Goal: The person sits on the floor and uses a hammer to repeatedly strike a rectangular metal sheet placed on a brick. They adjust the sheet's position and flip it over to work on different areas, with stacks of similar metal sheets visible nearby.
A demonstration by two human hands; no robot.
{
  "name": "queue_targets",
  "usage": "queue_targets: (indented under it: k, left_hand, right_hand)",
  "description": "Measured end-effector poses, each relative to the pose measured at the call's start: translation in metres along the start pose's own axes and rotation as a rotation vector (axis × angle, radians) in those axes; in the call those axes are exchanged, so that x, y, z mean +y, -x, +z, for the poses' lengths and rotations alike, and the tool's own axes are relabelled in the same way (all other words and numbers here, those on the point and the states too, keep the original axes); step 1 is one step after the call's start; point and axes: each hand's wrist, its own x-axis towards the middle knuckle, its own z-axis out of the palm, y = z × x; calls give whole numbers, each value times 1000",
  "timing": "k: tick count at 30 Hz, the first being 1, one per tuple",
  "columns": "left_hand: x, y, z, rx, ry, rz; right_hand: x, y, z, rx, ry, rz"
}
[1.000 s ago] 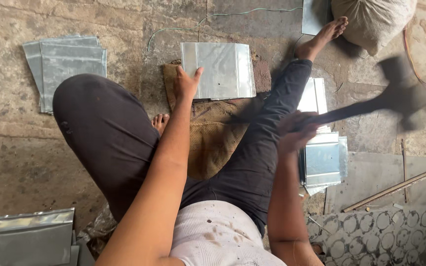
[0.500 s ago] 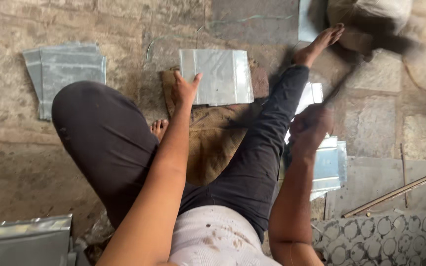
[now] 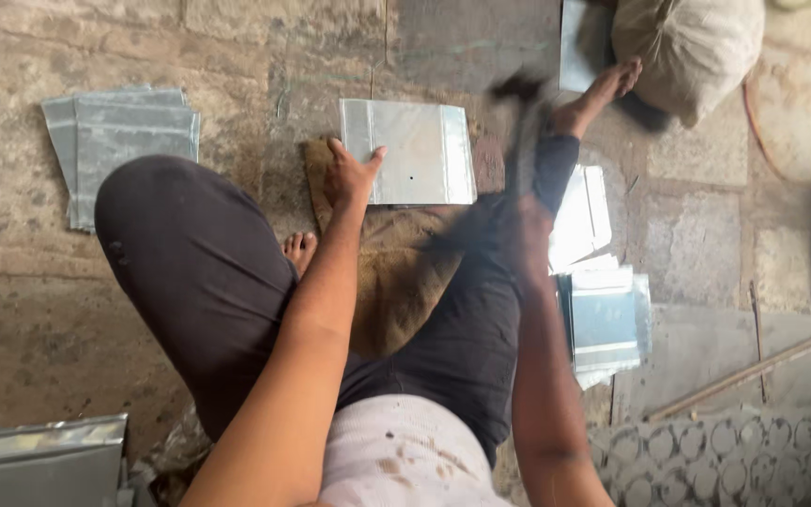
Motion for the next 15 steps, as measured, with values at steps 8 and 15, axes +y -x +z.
queue_targets:
  k: [8,15]
  left_hand:
    - [-25,30,13,-1,-97,-35]
    - [-25,20,16,-57,-84,-21]
  right_hand:
    - [-3,1,-6,131,-756,-589]
    - [138,-10,25,39,489,-413]
